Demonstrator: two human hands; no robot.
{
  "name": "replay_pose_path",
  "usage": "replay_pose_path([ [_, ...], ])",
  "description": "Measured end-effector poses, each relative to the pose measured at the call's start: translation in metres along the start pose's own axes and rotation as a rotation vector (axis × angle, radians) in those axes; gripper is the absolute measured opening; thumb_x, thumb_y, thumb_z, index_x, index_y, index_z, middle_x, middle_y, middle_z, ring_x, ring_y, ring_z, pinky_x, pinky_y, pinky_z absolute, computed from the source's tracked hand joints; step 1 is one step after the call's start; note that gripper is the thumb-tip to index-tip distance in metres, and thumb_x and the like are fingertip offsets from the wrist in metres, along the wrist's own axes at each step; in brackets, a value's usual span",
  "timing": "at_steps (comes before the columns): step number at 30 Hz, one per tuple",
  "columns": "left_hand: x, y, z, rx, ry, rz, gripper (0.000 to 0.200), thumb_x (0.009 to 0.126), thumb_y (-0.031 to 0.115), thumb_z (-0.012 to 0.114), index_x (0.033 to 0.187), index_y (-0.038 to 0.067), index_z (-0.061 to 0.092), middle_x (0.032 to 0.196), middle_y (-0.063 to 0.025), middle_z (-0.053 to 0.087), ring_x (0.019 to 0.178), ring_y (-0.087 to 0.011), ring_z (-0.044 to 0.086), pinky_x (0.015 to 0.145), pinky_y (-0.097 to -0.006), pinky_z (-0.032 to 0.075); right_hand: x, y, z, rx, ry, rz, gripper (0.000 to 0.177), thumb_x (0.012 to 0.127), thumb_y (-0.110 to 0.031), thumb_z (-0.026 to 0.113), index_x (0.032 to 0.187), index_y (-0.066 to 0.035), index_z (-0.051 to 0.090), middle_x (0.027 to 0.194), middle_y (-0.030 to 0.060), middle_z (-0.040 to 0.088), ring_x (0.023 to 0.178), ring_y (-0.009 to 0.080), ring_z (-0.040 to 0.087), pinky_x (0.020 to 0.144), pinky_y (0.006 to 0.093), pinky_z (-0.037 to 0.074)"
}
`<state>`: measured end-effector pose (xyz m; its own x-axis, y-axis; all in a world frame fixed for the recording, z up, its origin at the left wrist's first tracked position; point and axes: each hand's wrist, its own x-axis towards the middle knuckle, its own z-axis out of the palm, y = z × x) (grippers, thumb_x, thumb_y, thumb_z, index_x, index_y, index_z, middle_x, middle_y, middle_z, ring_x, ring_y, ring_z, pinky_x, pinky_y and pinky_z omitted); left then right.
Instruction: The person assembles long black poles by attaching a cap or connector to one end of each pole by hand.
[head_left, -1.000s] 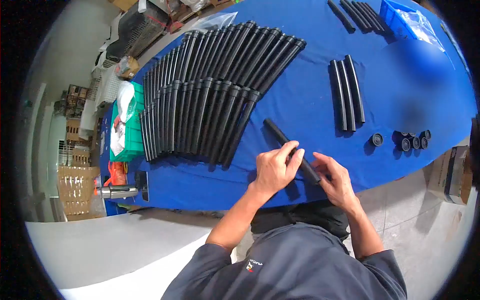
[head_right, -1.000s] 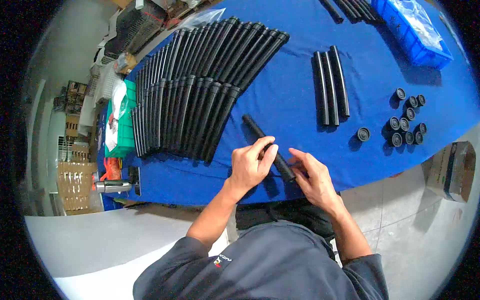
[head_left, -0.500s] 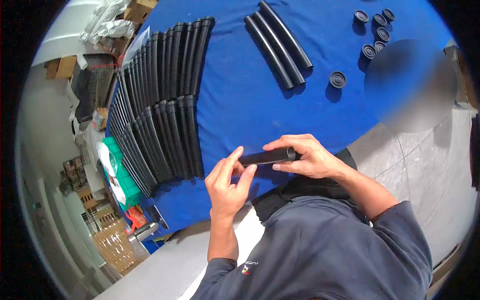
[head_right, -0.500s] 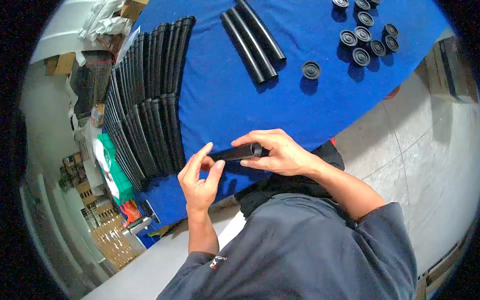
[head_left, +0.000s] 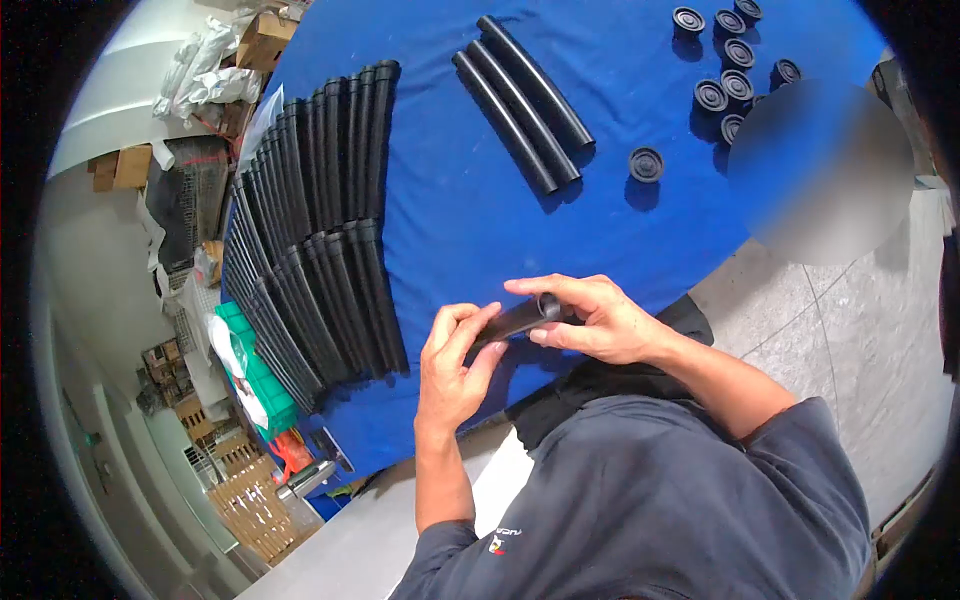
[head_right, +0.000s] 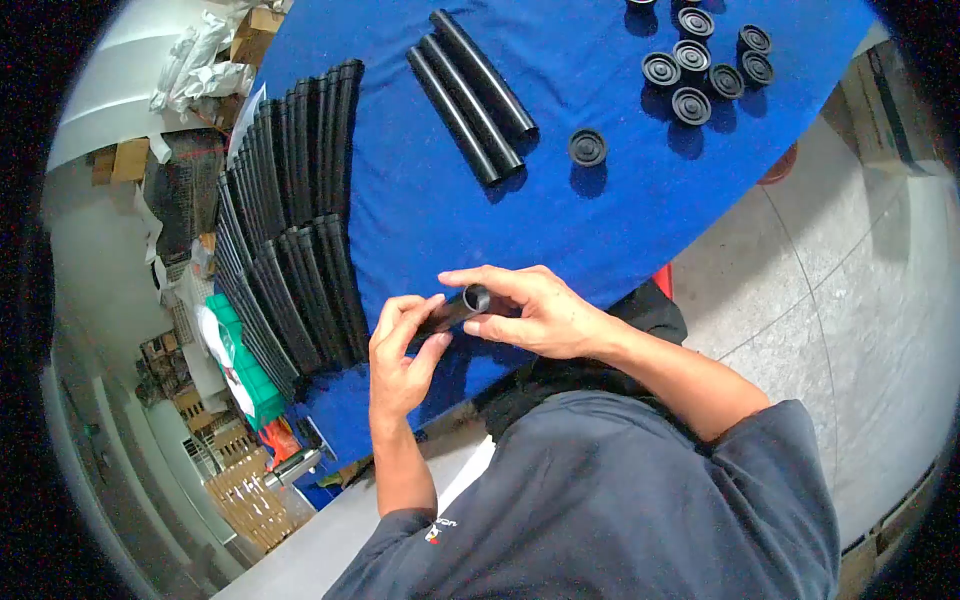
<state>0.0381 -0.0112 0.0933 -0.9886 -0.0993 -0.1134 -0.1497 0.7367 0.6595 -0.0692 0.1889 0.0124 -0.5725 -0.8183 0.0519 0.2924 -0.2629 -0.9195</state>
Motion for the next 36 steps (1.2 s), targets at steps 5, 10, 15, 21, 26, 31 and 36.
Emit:
replay_pose_path([
  [5, -0.003, -0.006, -0.011, -0.249, -0.121, -0.108, 0.046, 0.086, -0.001, 0.072, 0.131, 0.002, 0.065, 0.111, -0.0147, 0.069, 0.102, -0.0249, 0.069, 0.091, -0.0350, 0.053, 0.000, 0.008, 0.000, -0.063, 0.003, -0.157, 0.049, 0.092, -0.012, 0.076, 0.139, -0.008, 0.062, 0.104, 0.0049, 0.074, 0.088, 0.0093, 0.065, 0.079, 0.0275, 0.054],
  [10, -0.003, -0.016, -0.018, -0.308, -0.270, -0.078, 0.039, 0.091, 0.007, 0.069, 0.129, -0.001, 0.065, 0.109, -0.0149, 0.071, 0.102, -0.0260, 0.069, 0.093, -0.0360, 0.052, -0.001, 0.005, 0.001, -0.069, 0.009, -0.127, 0.046, 0.092, -0.015, 0.078, 0.135, -0.008, 0.065, 0.102, 0.0046, 0.073, 0.087, 0.0094, 0.066, 0.080, 0.0269, 0.054],
  [15, -0.002, -0.010, -0.012, -0.290, -0.174, -0.042, 0.043, 0.085, 0.010, 0.078, 0.125, -0.001, 0.066, 0.110, -0.0148, 0.071, 0.103, -0.0258, 0.069, 0.091, -0.0369, 0.053, -0.001, 0.011, 0.005, 0.020, 0.078, -0.129, 0.039, 0.091, -0.016, 0.079, 0.127, -0.007, 0.067, 0.096, 0.0032, 0.071, 0.084, 0.0078, 0.064, 0.077, 0.0275, 0.053],
  [21, 0.000, -0.008, -0.013, -0.131, -0.177, -0.037, 0.043, 0.078, 0.008, 0.082, 0.118, 0.000, 0.069, 0.107, -0.0136, 0.072, 0.098, -0.0265, 0.071, 0.087, -0.0365, 0.055, -0.002, 0.007, 0.002, -0.010, 0.056, -0.006, 0.033, 0.086, -0.015, 0.084, 0.114, -0.005, 0.069, 0.092, 0.0004, 0.067, 0.081, 0.0068, 0.059, 0.069, 0.0259, 0.048],
  [26, 0.002, -0.005, -0.010, -0.219, -0.084, 0.024, 0.037, 0.077, 0.004, 0.082, 0.112, -0.002, 0.071, 0.103, -0.0124, 0.074, 0.096, -0.0245, 0.071, 0.087, -0.0351, 0.054, -0.001, 0.006, 0.005, -0.061, 0.073, -0.101, 0.049, 0.085, -0.026, 0.086, 0.124, -0.005, 0.065, 0.100, 0.0038, 0.065, 0.085, 0.0108, 0.060, 0.073, 0.0281, 0.052],
  [31, -0.003, -0.001, -0.008, -1.027, 0.224, -0.178, 0.038, 0.080, -0.004, 0.073, 0.117, -0.003, 0.065, 0.113, -0.0204, 0.072, 0.108, -0.0285, 0.069, 0.104, -0.0431, 0.050, 0.002, 0.000, 0.005, -0.289, 0.004, -0.160, 0.078, 0.086, -0.037, 0.082, 0.148, -0.005, 0.046, 0.124, 0.0200, 0.064, 0.114, 0.0312, 0.065, 0.097, 0.0408, 0.052],
  [36, -0.006, -0.027, 0.009, -1.505, 0.316, -0.355, 0.032, 0.088, 0.001, 0.068, 0.120, 0.000, 0.061, 0.118, -0.0231, 0.069, 0.117, -0.0343, 0.066, 0.094, -0.0480, 0.061, 0.001, 0.002, 0.000, -0.215, -0.034, -0.080, 0.070, 0.086, -0.034, 0.082, 0.143, -0.004, 0.053, 0.119, 0.0181, 0.067, 0.112, 0.0282, 0.067, 0.097, 0.0399, 0.052],
])
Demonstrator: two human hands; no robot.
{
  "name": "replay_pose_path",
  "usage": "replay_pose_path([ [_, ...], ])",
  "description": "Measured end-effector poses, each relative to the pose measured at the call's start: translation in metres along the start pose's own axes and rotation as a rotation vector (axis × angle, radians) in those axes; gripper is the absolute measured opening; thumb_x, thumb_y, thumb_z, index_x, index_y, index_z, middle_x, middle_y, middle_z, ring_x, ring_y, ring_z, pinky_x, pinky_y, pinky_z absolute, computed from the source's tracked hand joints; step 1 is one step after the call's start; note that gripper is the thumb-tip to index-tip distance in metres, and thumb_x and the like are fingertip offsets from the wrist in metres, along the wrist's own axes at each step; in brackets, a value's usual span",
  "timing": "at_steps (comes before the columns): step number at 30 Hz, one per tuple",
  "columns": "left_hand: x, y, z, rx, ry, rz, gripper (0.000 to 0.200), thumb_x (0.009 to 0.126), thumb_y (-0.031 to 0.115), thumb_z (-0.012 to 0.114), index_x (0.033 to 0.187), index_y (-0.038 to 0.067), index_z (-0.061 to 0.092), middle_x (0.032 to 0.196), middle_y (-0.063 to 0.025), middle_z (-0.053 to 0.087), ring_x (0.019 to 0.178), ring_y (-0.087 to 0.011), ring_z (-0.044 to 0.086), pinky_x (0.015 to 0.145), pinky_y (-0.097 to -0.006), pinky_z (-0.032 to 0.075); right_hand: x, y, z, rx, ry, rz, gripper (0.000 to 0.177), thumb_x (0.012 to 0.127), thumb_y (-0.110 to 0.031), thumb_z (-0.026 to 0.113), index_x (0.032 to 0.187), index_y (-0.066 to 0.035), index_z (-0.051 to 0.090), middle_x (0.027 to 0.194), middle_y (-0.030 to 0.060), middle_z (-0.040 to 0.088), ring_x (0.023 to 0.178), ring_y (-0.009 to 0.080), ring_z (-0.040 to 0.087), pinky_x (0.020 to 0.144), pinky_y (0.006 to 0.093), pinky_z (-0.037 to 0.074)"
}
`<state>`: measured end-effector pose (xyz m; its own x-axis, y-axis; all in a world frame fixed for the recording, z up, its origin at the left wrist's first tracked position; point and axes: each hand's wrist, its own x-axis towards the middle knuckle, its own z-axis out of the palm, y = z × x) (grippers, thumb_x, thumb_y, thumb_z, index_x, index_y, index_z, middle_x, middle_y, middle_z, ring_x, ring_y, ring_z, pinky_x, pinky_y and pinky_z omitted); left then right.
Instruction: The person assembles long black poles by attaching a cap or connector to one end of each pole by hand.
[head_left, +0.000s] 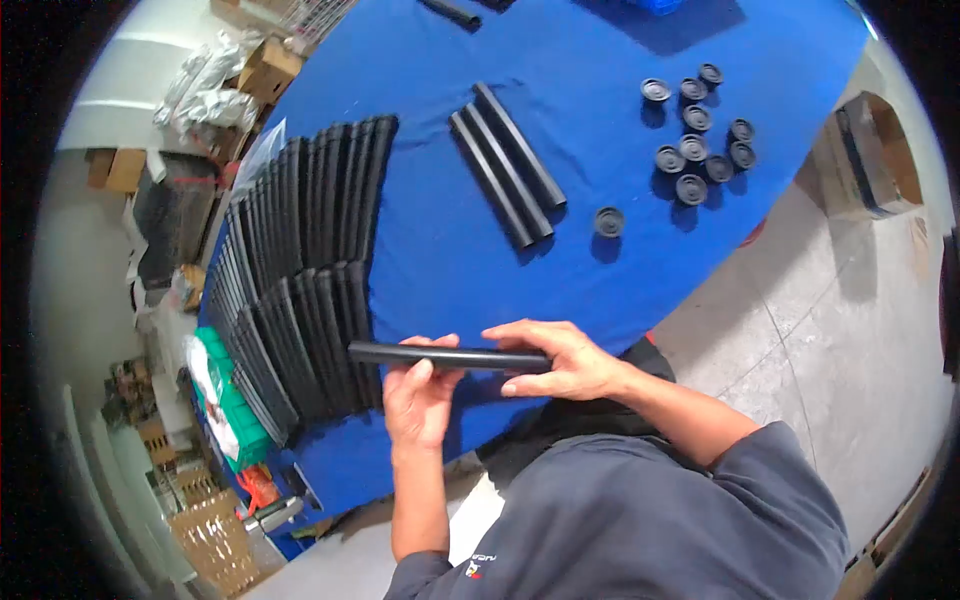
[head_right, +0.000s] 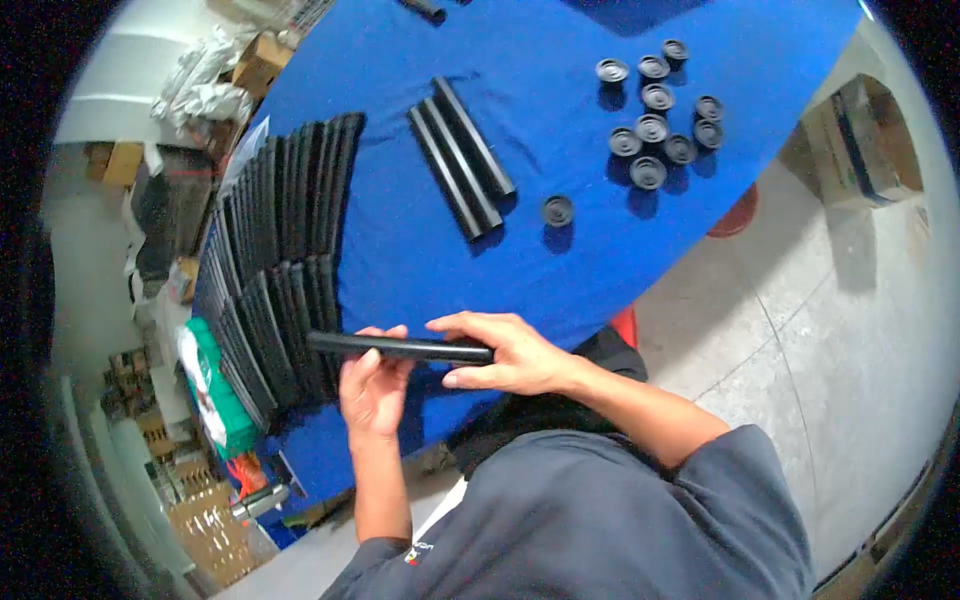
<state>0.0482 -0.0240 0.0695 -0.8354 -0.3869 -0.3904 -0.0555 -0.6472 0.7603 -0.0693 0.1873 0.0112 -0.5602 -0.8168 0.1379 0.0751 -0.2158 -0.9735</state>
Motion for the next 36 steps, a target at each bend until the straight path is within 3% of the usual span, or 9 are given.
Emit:
replay_pose_path([
  [5, -0.011, -0.030, -0.024, -0.369, 0.160, -0.185, 0.022, 0.102, 0.014, 0.061, 0.114, -0.003, 0.068, 0.121, -0.0237, 0.069, 0.110, -0.0313, 0.070, 0.088, -0.0398, 0.064, 0.001, -0.009, 0.001, 0.075, 0.022, 0.055, 0.054, 0.087, -0.012, 0.078, 0.137, -0.006, 0.059, 0.109, 0.0103, 0.070, 0.096, 0.0172, 0.068, 0.084, 0.0339, 0.055],
  [9, -0.027, -0.032, -0.020, -0.314, 0.195, -0.271, 0.030, 0.104, 0.019, 0.058, 0.118, -0.007, 0.064, 0.117, -0.0253, 0.070, 0.102, -0.0335, 0.072, 0.082, -0.0390, 0.065, 0.001, 0.005, 0.004, -0.009, 0.042, -0.064, 0.042, 0.090, -0.005, 0.073, 0.131, -0.004, 0.061, 0.104, 0.0106, 0.071, 0.092, 0.0162, 0.069, 0.083, 0.0338, 0.055],
  [12, -0.042, -0.026, -0.021, -0.093, 0.148, -0.369, 0.025, 0.101, 0.019, 0.065, 0.110, -0.005, 0.064, 0.106, -0.0238, 0.072, 0.091, -0.0305, 0.074, 0.074, -0.0383, 0.064, 0.000, -0.003, 0.002, 0.105, -0.001, 0.119, 0.040, 0.092, -0.005, 0.071, 0.131, -0.004, 0.060, 0.094, 0.0093, 0.072, 0.089, 0.0160, 0.071, 0.080, 0.0318, 0.055],
  [16, -0.051, -0.016, -0.004, 0.470, 0.041, 0.053, 0.024, 0.091, 0.009, 0.074, 0.110, 0.000, 0.062, 0.099, -0.0195, 0.070, 0.084, -0.0257, 0.072, 0.077, -0.0369, 0.061, -0.002, 0.004, 0.007, 0.213, 0.056, 0.072, 0.038, 0.095, -0.007, 0.068, 0.132, -0.004, 0.059, 0.090, 0.0092, 0.073, 0.082, 0.0142, 0.071, 0.073, 0.0309, 0.054],
  [18, -0.037, -0.018, 0.002, 0.935, 0.047, 0.566, 0.033, 0.085, 0.001, 0.077, 0.114, 0.002, 0.062, 0.111, -0.0174, 0.069, 0.103, -0.0259, 0.068, 0.094, -0.0389, 0.055, -0.002, 0.003, 0.007, 0.237, 0.056, 0.099, 0.039, 0.095, -0.009, 0.069, 0.133, -0.004, 0.059, 0.090, 0.0097, 0.073, 0.081, 0.0136, 0.070, 0.071, 0.0308, 0.054],
  [20, -0.020, -0.004, 0.015, 1.478, -0.083, 0.788, 0.050, 0.074, 0.001, 0.083, 0.119, 0.003, 0.061, 0.125, -0.0134, 0.066, 0.125, -0.0321, 0.058, 0.110, -0.0440, 0.042, -0.002, 0.003, 0.004, 0.218, 0.048, 0.111, 0.040, 0.095, -0.010, 0.071, 0.133, -0.004, 0.060, 0.090, 0.0096, 0.073, 0.081, 0.0130, 0.070, 0.069, 0.0305, 0.053],
  [26, 0.000, -0.017, 0.004, 1.517, -0.223, 0.623, 0.040, 0.071, -0.002, 0.079, 0.109, 0.003, 0.068, 0.120, -0.0145, 0.066, 0.106, -0.0316, 0.068, 0.096, -0.0435, 0.054, -0.002, 0.002, 0.001, 0.058, 0.031, 0.049, 0.040, 0.094, -0.013, 0.074, 0.131, -0.005, 0.064, 0.096, 0.0086, 0.072, 0.087, 0.0125, 0.068, 0.072, 0.0304, 0.053],
  [33, -0.014, 0.021, 0.012, 1.338, -0.374, 0.097, 0.044, 0.082, 0.009, 0.080, 0.124, 0.003, 0.071, 0.108, -0.0118, 0.066, 0.099, -0.0235, 0.068, 0.087, -0.0334, 0.053, 0.000, 0.002, -0.003, 0.038, -0.041, -0.073, 0.043, 0.091, -0.011, 0.073, 0.133, -0.006, 0.065, 0.099, 0.0107, 0.071, 0.089, 0.0209, 0.069, 0.079, 0.0347, 0.054],
  [36, -0.014, 0.024, 0.005, 1.269, -0.416, 0.081, 0.041, 0.084, 0.011, 0.078, 0.124, 0.001, 0.070, 0.108, -0.0125, 0.068, 0.100, -0.0233, 0.068, 0.089, -0.0339, 0.053, -0.001, -0.002, -0.007, 0.031, -0.075, -0.028, 0.041, 0.091, -0.012, 0.074, 0.130, -0.005, 0.067, 0.099, 0.0115, 0.071, 0.090, 0.0220, 0.070, 0.079, 0.0351, 0.054],
])
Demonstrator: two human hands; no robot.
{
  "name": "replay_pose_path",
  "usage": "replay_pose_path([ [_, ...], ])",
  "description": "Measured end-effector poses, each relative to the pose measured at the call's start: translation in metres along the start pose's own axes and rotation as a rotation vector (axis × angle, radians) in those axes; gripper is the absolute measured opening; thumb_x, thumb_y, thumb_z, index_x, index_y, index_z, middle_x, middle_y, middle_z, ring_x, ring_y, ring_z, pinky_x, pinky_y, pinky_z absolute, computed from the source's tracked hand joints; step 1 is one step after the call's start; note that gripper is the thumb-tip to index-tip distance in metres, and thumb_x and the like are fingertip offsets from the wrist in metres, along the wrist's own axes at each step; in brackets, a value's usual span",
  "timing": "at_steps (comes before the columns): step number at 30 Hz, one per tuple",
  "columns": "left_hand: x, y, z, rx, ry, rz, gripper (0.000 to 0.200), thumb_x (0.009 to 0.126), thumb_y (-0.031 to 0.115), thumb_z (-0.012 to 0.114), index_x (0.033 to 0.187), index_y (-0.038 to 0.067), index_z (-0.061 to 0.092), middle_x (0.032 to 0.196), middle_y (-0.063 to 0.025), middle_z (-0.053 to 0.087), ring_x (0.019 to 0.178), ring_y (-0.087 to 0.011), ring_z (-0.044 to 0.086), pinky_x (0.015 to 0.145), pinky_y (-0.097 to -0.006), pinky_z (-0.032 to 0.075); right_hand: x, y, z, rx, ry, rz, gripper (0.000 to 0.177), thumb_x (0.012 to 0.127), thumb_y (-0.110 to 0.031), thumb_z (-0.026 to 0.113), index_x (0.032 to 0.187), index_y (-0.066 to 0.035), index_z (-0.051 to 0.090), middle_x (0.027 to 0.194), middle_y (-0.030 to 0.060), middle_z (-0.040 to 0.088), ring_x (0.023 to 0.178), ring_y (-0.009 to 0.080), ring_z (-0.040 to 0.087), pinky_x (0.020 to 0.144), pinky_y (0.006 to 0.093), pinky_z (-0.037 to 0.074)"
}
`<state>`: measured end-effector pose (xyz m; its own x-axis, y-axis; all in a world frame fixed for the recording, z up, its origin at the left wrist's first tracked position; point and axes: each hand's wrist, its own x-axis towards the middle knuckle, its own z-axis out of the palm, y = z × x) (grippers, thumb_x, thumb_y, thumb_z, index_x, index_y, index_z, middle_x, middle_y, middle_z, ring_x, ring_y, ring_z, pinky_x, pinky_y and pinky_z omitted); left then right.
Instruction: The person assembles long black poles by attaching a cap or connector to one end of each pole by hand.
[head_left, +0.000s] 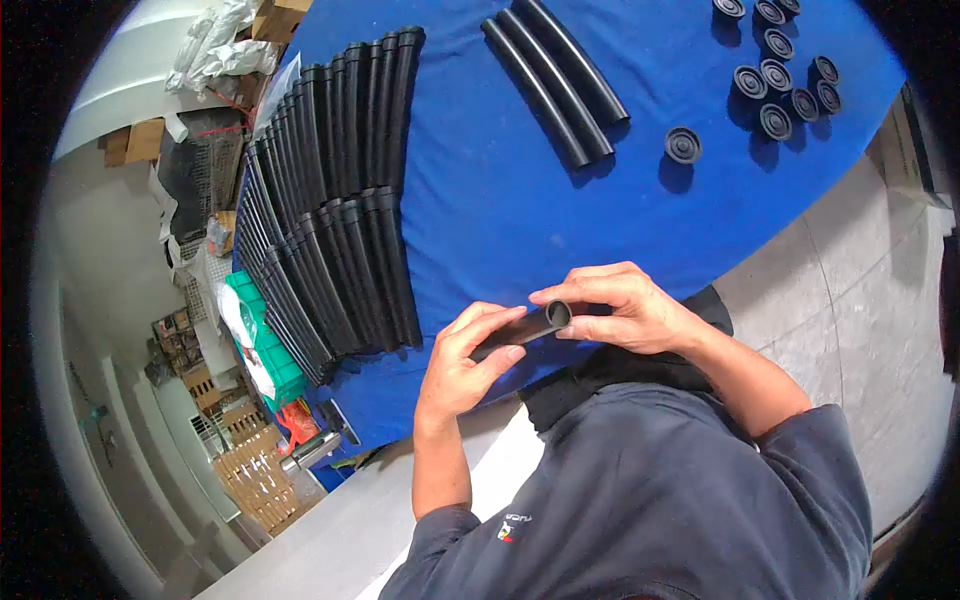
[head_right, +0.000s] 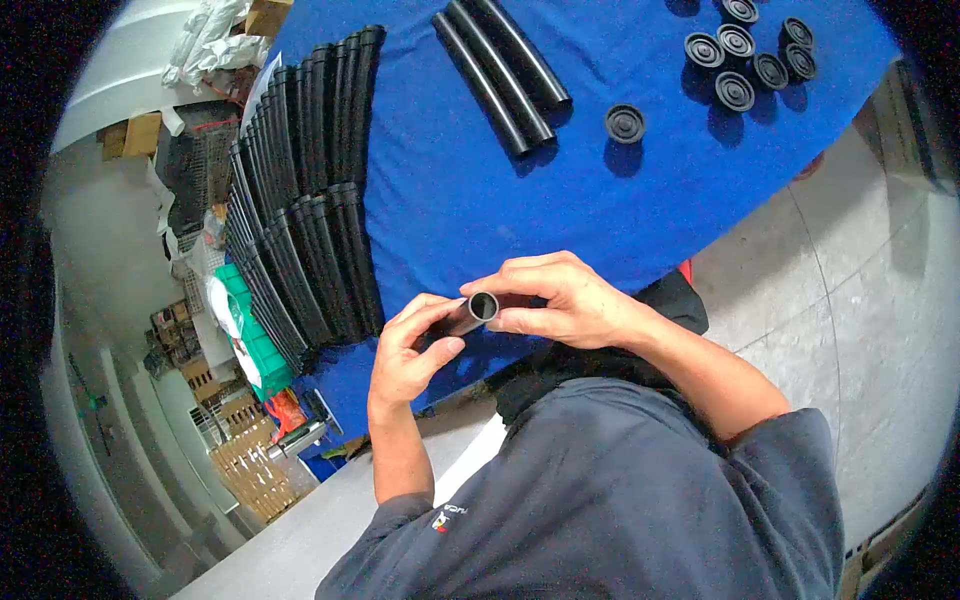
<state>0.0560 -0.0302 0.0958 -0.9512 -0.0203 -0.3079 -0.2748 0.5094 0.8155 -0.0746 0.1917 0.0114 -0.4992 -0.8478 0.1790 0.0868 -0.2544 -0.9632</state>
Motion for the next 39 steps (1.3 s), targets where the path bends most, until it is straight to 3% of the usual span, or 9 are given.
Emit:
replay_pose_path([
  [9, -0.011, 0.000, 0.000, -0.225, -0.037, -0.258, 0.040, 0.087, 0.014, 0.078, 0.123, -0.002, 0.068, 0.110, -0.0114, 0.070, 0.105, -0.0222, 0.069, 0.094, -0.0361, 0.053, 0.002, 0.001, 0.004, 0.033, 0.068, -0.001, 0.028, 0.090, -0.018, 0.078, 0.112, -0.002, 0.071, 0.092, 0.0089, 0.071, 0.085, 0.0200, 0.069, 0.076, 0.0337, 0.054],
  [18, -0.011, -0.010, 0.011, -0.149, 0.001, -0.185, 0.040, 0.082, 0.010, 0.084, 0.116, -0.001, 0.066, 0.106, -0.0070, 0.067, 0.101, -0.0163, 0.066, 0.092, -0.0335, 0.053, 0.000, 0.005, 0.005, 0.031, 0.084, 0.023, 0.029, 0.087, -0.021, 0.082, 0.105, -0.002, 0.070, 0.090, 0.0066, 0.069, 0.078, 0.0147, 0.065, 0.071, 0.0312, 0.053],
  [24, 0.000, 0.007, 0.003, 0.096, -0.051, -0.043, 0.043, 0.084, 0.005, 0.076, 0.125, 0.001, 0.068, 0.106, -0.0131, 0.068, 0.101, -0.0257, 0.067, 0.091, -0.0362, 0.053, 0.001, -0.004, 0.006, -0.034, 0.081, 0.069, 0.039, 0.086, -0.022, 0.083, 0.116, -0.003, 0.067, 0.088, 0.0044, 0.066, 0.072, 0.0108, 0.058, 0.064, 0.0275, 0.049],
  [28, 0.014, 0.009, 0.017, 0.416, 0.220, 0.209, 0.045, 0.085, 0.001, 0.073, 0.129, 0.004, 0.067, 0.122, -0.0173, 0.066, 0.111, -0.0320, 0.063, 0.098, -0.0393, 0.050, -0.003, 0.006, 0.012, -0.143, 0.231, -0.014, 0.036, 0.087, -0.020, 0.082, 0.116, -0.003, 0.067, 0.089, 0.0046, 0.067, 0.070, 0.0089, 0.058, 0.060, 0.0270, 0.048],
  [32, 0.017, -0.002, 0.033, 0.489, 0.658, 0.240, 0.023, 0.088, 0.006, 0.076, 0.107, 0.000, 0.065, 0.103, -0.0152, 0.067, 0.091, -0.0291, 0.066, 0.082, -0.0382, 0.054, -0.002, 0.013, 0.027, 0.074, 0.439, 0.066, 0.033, 0.087, -0.009, 0.081, 0.115, 0.001, 0.065, 0.087, 0.0035, 0.068, 0.072, 0.0071, 0.063, 0.063, 0.0239, 0.052],
  [35, 0.010, -0.018, 0.043, -0.681, 0.338, -0.248, 0.022, 0.098, 0.022, 0.070, 0.104, 0.002, 0.063, 0.086, -0.0094, 0.067, 0.069, -0.0189, 0.063, 0.062, -0.0312, 0.054, -0.001, 0.011, 0.026, -0.028, 0.423, 0.116, 0.032, 0.088, -0.011, 0.081, 0.114, 0.001, 0.065, 0.084, 0.0028, 0.068, 0.072, 0.0067, 0.063, 0.062, 0.0242, 0.052],
  [36, 0.014, -0.017, 0.043, -1.074, 0.201, -0.367, 0.027, 0.099, 0.026, 0.069, 0.113, 0.004, 0.062, 0.077, -0.0041, 0.064, 0.065, -0.0168, 0.062, 0.058, -0.0304, 0.054, 0.000, 0.012, 0.028, -0.005, 0.407, 0.125, 0.033, 0.088, -0.012, 0.082, 0.114, 0.000, 0.065, 0.082, 0.0029, 0.068, 0.071, 0.0066, 0.063, 0.062, 0.0243, 0.052],
  [38, 0.019, -0.041, 0.049, -1.591, 0.010, -0.388, 0.037, 0.098, 0.031, 0.069, 0.124, 0.006, 0.061, 0.072, -0.0020, 0.059, 0.062, -0.0147, 0.058, 0.052, -0.0297, 0.049, -0.001, 0.015, 0.030, 0.015, 0.404, 0.154, 0.035, 0.087, -0.014, 0.082, 0.114, 0.000, 0.065, 0.080, 0.0030, 0.067, 0.070, 0.0065, 0.062, 0.062, 0.0247, 0.052],
  [39, 0.029, -0.029, 0.047, -1.605, 0.011, -0.424, 0.044, 0.097, 0.032, 0.070, 0.132, 0.008, 0.060, 0.067, -0.0006, 0.053, 0.057, -0.0128, 0.052, 0.045, -0.0280, 0.043, -0.002, 0.015, 0.023, -0.195, 0.323, 0.084, 0.038, 0.087, -0.019, 0.083, 0.115, -0.001, 0.065, 0.078, 0.0035, 0.066, 0.067, 0.0066, 0.061, 0.060, 0.0259, 0.051],
])
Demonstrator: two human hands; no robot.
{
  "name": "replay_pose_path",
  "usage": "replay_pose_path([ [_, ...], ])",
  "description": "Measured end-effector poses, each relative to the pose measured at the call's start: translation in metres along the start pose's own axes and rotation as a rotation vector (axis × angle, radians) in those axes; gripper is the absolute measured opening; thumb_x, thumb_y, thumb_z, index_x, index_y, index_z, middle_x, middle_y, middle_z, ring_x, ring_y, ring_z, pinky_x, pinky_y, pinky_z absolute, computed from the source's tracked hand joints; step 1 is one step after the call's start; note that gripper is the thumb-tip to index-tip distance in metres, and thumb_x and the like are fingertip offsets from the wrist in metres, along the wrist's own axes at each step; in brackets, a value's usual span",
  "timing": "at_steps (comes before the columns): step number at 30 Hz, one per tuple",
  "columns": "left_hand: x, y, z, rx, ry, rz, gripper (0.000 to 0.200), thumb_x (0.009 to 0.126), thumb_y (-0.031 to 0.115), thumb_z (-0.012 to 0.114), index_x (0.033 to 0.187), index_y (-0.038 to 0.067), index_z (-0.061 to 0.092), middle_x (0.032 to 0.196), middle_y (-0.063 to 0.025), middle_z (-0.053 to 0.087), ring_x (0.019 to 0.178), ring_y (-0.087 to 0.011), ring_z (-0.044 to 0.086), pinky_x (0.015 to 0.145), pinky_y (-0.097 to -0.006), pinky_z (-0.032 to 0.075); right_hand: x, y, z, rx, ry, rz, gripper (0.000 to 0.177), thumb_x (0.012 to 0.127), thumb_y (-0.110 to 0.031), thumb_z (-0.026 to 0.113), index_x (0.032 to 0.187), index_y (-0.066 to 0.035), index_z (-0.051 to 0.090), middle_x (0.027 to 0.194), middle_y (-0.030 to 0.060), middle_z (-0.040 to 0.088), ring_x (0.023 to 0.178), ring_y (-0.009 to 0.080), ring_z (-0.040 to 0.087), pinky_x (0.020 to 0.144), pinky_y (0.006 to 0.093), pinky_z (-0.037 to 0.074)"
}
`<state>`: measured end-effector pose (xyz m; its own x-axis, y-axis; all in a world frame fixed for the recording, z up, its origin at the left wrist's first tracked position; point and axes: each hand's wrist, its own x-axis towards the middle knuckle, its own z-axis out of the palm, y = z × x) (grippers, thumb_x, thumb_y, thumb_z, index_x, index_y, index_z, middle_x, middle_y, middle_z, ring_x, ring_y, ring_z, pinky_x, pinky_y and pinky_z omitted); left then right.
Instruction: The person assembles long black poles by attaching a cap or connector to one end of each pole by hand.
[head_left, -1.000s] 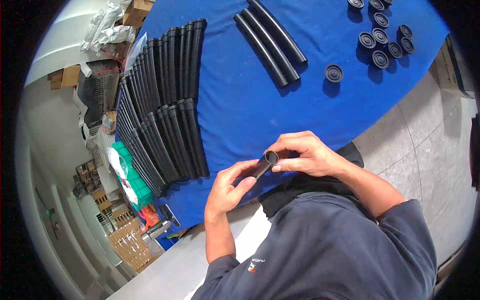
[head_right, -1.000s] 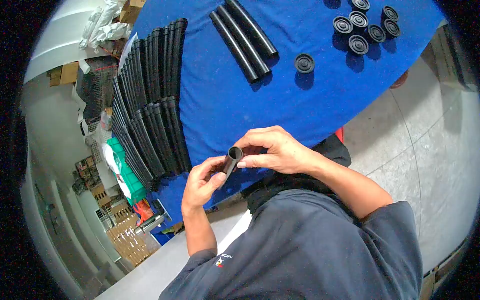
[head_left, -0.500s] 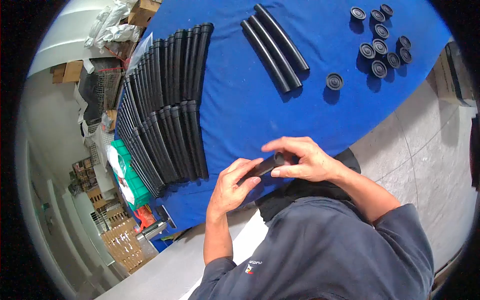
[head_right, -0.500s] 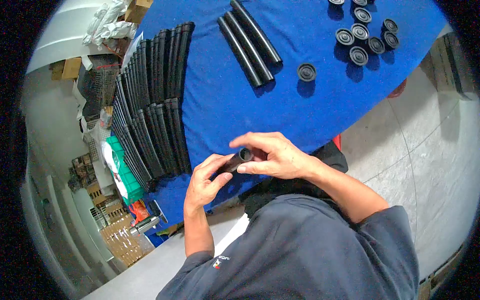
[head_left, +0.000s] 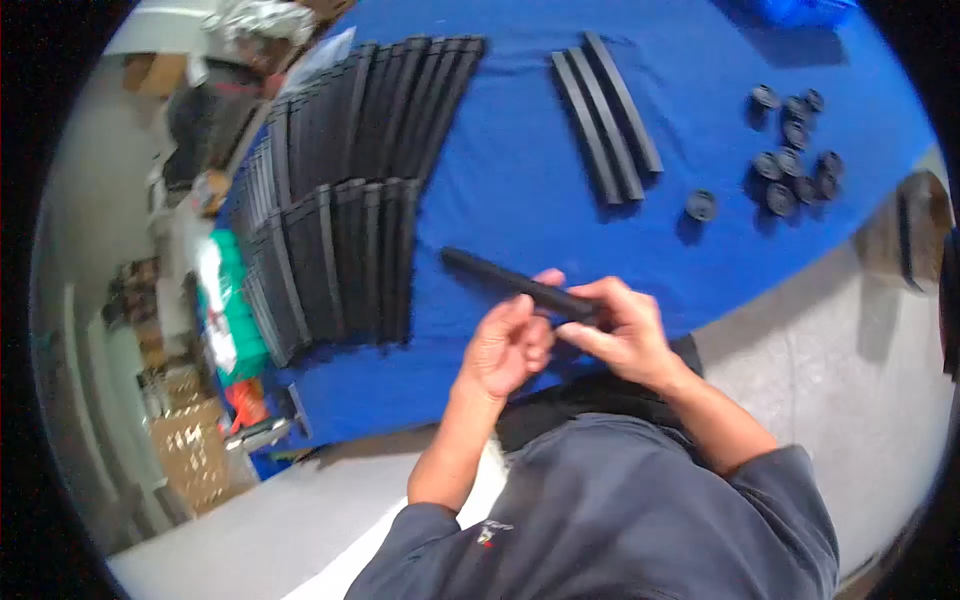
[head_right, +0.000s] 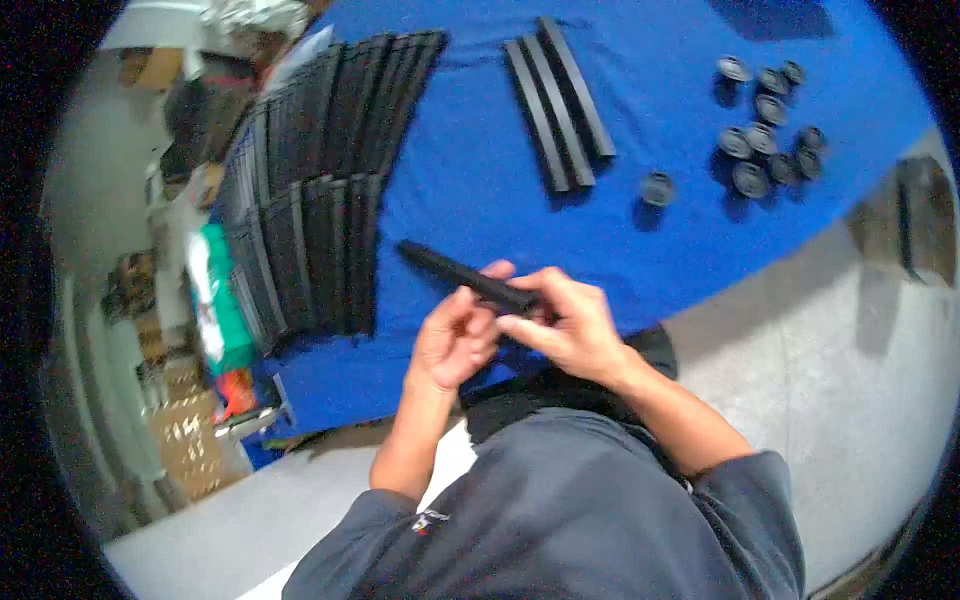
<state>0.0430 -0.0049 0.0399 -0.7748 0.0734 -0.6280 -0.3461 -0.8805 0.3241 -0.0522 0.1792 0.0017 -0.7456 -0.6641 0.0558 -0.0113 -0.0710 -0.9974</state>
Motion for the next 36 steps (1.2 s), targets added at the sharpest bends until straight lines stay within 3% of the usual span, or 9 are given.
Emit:
replay_pose_path([
  [3, 0.018, 0.003, -0.006, 0.008, -0.103, 0.033, 0.046, 0.094, 0.024, 0.074, 0.134, 0.007, 0.059, 0.064, 0.0005, 0.050, 0.047, -0.0116, 0.044, 0.040, -0.0249, 0.034, -0.001, -0.023, -0.012, -0.011, -0.087, 0.133, 0.049, 0.083, -0.027, 0.087, 0.119, -0.003, 0.065, 0.078, 0.0047, 0.063, 0.067, 0.0123, 0.062, 0.060, 0.0310, 0.051],
  [5, 0.025, 0.001, -0.007, 0.067, -0.111, 0.185, 0.043, 0.093, 0.019, 0.075, 0.130, 0.005, 0.060, 0.063, 0.0004, 0.049, 0.046, -0.0116, 0.044, 0.040, -0.0262, 0.033, 0.001, -0.044, -0.033, -0.310, 0.060, -0.059, 0.054, 0.081, -0.029, 0.087, 0.122, -0.003, 0.064, 0.083, 0.0082, 0.064, 0.071, 0.0191, 0.064, 0.063, 0.0346, 0.053],
  [9, 0.037, -0.007, -0.002, 0.326, -0.113, 0.508, 0.042, 0.088, 0.024, 0.082, 0.119, 0.004, 0.062, 0.075, -0.0043, 0.063, 0.062, -0.0157, 0.060, 0.054, -0.0275, 0.048, 0.018, -0.056, -0.079, -1.003, 0.334, -0.327, 0.064, 0.080, -0.022, 0.083, 0.136, -0.004, 0.057, 0.119, 0.0204, 0.059, 0.103, 0.0373, 0.060, 0.086, 0.0451, 0.051],
  [10, 0.039, -0.005, -0.007, 0.347, -0.184, 0.483, 0.043, 0.087, 0.027, 0.083, 0.119, 0.006, 0.063, 0.101, -0.0131, 0.071, 0.091, -0.0252, 0.072, 0.074, -0.0363, 0.060, 0.024, -0.061, -0.088, -1.167, 0.334, -0.257, 0.065, 0.080, -0.020, 0.082, 0.138, -0.008, 0.057, 0.129, 0.0219, 0.055, 0.109, 0.0384, 0.056, 0.093, 0.0470, 0.048],
  [13, 0.047, -0.012, 0.005, 0.219, -0.235, 0.593, 0.039, 0.090, 0.025, 0.078, 0.121, 0.008, 0.062, 0.123, -0.0213, 0.067, 0.113, -0.0386, 0.069, 0.092, -0.0515, 0.061, 0.036, -0.055, -0.105, -1.433, 0.252, -0.155, 0.062, 0.081, -0.015, 0.077, 0.140, -0.012, 0.057, 0.129, 0.0198, 0.056, 0.108, 0.0367, 0.057, 0.092, 0.0463, 0.049],
  [17, 0.051, -0.007, -0.016, 0.046, -0.302, 0.531, 0.037, 0.093, 0.019, 0.074, 0.123, 0.010, 0.055, 0.134, -0.0281, 0.061, 0.122, -0.0447, 0.063, 0.099, -0.0567, 0.057, 0.039, -0.043, -0.111, -1.229, 0.192, -0.136, 0.047, 0.082, -0.001, 0.070, 0.127, -0.004, 0.058, 0.110, 0.0172, 0.060, 0.100, 0.0358, 0.060, 0.087, 0.0435, 0.052],
  [23, 0.050, -0.011, -0.015, 0.153, -0.259, 0.616, 0.034, 0.094, 0.009, 0.072, 0.122, 0.010, 0.053, 0.130, -0.0291, 0.062, 0.119, -0.0416, 0.065, 0.098, -0.0550, 0.059, 0.026, -0.029, -0.052, -0.143, -0.015, 0.185, 0.038, 0.085, -0.004, 0.076, 0.118, 0.000, 0.056, 0.100, 0.0080, 0.065, 0.093, 0.0138, 0.063, 0.083, 0.0315, 0.053],
  [29, 0.048, -0.012, -0.011, 0.125, -0.232, 0.631, 0.032, 0.095, 0.005, 0.069, 0.122, 0.009, 0.052, 0.126, -0.0300, 0.064, 0.119, -0.0408, 0.065, 0.096, -0.0522, 0.061, 0.021, -0.021, -0.024, 0.014, -0.019, 0.213, 0.040, 0.087, -0.007, 0.076, 0.122, 0.000, 0.058, 0.100, 0.0094, 0.063, 0.088, 0.0157, 0.062, 0.078, 0.0319, 0.053],
  [36, 0.045, -0.016, -0.003, 0.168, -0.156, 0.630, 0.032, 0.095, 0.004, 0.068, 0.122, 0.008, 0.051, 0.126, -0.0299, 0.064, 0.116, -0.0390, 0.067, 0.094, -0.0497, 0.062, 0.019, -0.017, -0.025, -0.278, -0.015, -0.012, 0.039, 0.087, -0.008, 0.075, 0.122, 0.000, 0.061, 0.106, 0.0150, 0.066, 0.094, 0.0271, 0.066, 0.083, 0.0353, 0.052],
])
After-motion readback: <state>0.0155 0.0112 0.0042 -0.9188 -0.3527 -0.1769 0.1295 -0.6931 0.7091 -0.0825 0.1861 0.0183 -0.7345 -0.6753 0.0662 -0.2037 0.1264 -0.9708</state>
